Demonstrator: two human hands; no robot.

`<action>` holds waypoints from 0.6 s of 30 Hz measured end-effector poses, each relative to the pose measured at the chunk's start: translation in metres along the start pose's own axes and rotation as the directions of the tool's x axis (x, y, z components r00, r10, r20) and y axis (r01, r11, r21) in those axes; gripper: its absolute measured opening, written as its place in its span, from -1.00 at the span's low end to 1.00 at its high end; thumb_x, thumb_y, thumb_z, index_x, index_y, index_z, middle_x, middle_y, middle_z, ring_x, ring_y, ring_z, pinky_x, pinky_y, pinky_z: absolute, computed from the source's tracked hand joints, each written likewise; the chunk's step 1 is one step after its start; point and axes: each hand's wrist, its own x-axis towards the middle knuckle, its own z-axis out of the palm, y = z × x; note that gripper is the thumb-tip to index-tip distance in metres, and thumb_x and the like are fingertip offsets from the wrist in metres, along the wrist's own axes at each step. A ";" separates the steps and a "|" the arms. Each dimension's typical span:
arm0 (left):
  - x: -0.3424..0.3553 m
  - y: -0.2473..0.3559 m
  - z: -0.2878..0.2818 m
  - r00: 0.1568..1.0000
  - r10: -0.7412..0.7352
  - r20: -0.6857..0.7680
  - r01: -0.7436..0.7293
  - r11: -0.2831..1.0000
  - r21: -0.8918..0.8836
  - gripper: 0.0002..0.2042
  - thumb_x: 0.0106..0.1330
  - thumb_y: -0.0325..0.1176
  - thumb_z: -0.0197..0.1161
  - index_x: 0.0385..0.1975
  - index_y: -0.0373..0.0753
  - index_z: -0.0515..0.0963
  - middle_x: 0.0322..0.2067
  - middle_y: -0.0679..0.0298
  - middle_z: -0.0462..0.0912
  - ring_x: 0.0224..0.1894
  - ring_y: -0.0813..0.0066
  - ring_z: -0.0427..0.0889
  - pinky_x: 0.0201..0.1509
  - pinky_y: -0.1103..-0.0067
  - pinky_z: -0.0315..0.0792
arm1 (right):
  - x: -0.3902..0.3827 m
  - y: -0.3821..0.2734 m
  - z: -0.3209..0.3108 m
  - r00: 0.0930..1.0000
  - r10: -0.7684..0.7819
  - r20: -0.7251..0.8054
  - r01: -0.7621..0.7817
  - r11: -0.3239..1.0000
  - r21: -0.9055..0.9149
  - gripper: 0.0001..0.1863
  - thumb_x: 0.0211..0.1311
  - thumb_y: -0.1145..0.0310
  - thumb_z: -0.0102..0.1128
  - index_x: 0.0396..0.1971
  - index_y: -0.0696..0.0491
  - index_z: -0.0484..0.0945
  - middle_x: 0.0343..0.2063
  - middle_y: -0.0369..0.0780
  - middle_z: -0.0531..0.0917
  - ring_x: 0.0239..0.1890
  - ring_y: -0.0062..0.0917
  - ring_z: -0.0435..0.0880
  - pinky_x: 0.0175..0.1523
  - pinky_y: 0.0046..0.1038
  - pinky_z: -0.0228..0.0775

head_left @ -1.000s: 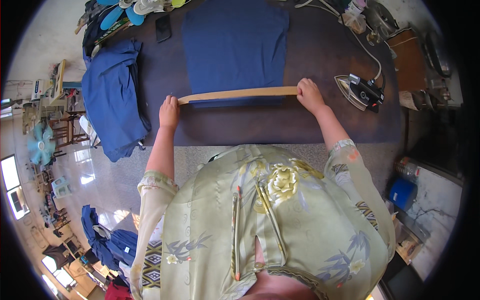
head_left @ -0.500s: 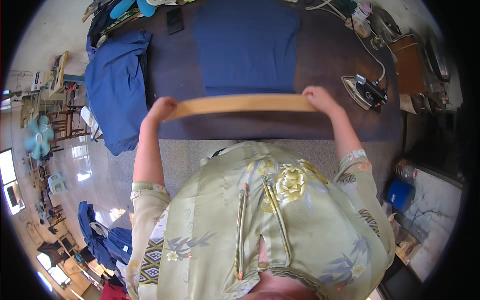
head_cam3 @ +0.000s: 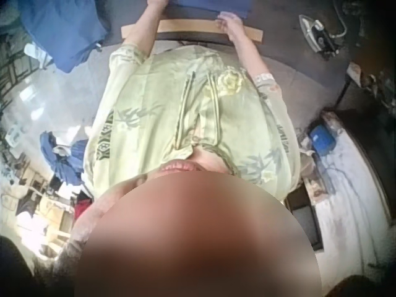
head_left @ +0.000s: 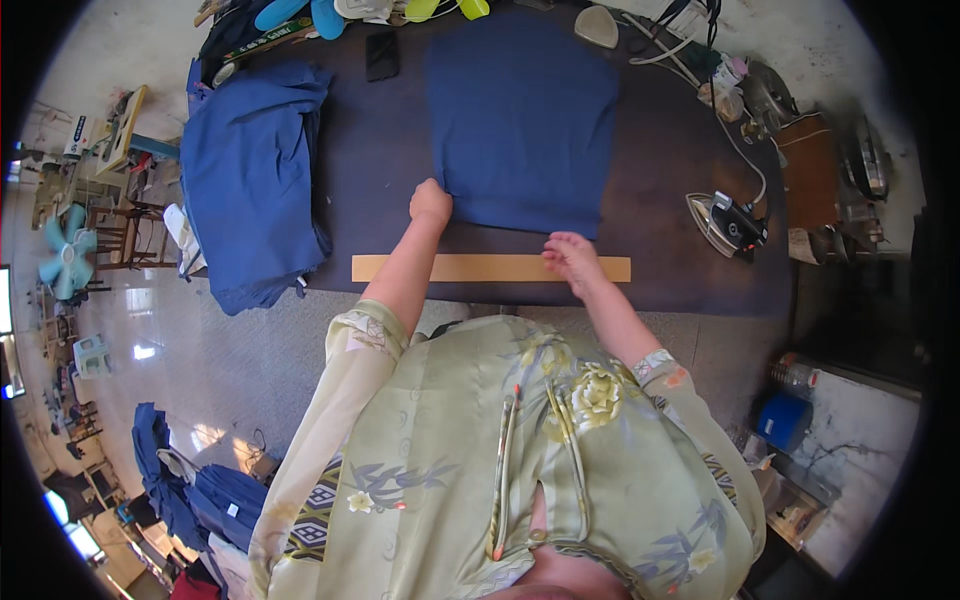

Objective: The recorder uses a template and an iron to press a fold into pieces of blue fabric.

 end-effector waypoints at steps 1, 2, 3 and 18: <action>0.006 0.004 -0.001 1.000 0.012 0.000 -0.012 1.000 -0.009 -0.69 0.15 -0.19 0.37 -0.24 -0.27 0.57 -0.18 0.02 0.66 -0.06 0.05 0.64 0.01 0.31 0.52 | 0.006 0.013 -0.002 0.987 0.144 0.066 -0.155 0.961 0.227 -0.60 0.19 0.31 0.33 -0.07 0.19 0.45 -0.27 -0.15 0.61 -0.21 -0.34 0.65 -0.07 -0.26 0.56; 0.011 0.006 -0.004 0.998 0.016 0.054 -0.012 0.997 -0.070 -0.75 0.16 -0.27 0.34 -0.25 -0.27 0.57 -0.22 0.05 0.66 -0.12 0.06 0.66 -0.06 0.30 0.56 | 0.013 0.024 -0.003 0.950 0.263 0.166 -0.310 0.849 0.428 -0.44 0.15 0.26 0.39 0.03 0.25 0.37 -0.19 -0.10 0.59 -0.14 -0.30 0.63 0.01 -0.23 0.55; 0.016 0.000 -0.007 0.995 0.003 0.100 0.010 0.992 -0.127 -0.80 0.17 -0.35 0.31 -0.26 -0.28 0.57 -0.25 0.07 0.67 -0.19 0.08 0.68 -0.13 0.29 0.59 | 0.014 0.023 0.009 0.948 0.265 0.175 -0.316 0.852 0.418 -0.44 0.15 0.26 0.39 0.03 0.25 0.37 -0.19 -0.10 0.59 -0.14 -0.30 0.63 0.01 -0.23 0.55; -0.083 -0.032 -0.172 0.871 0.316 0.376 0.445 -0.185 -0.876 -0.81 0.22 -0.48 0.16 -0.17 -0.24 0.51 -0.28 0.21 0.66 -0.27 0.36 0.68 -0.17 0.39 0.63 | 0.026 -0.119 0.081 0.981 -0.121 0.151 -0.041 0.630 0.776 -0.91 0.12 0.51 0.13 -0.35 0.08 0.52 -0.40 -0.22 0.66 -0.35 -0.41 0.65 -0.16 -0.29 0.60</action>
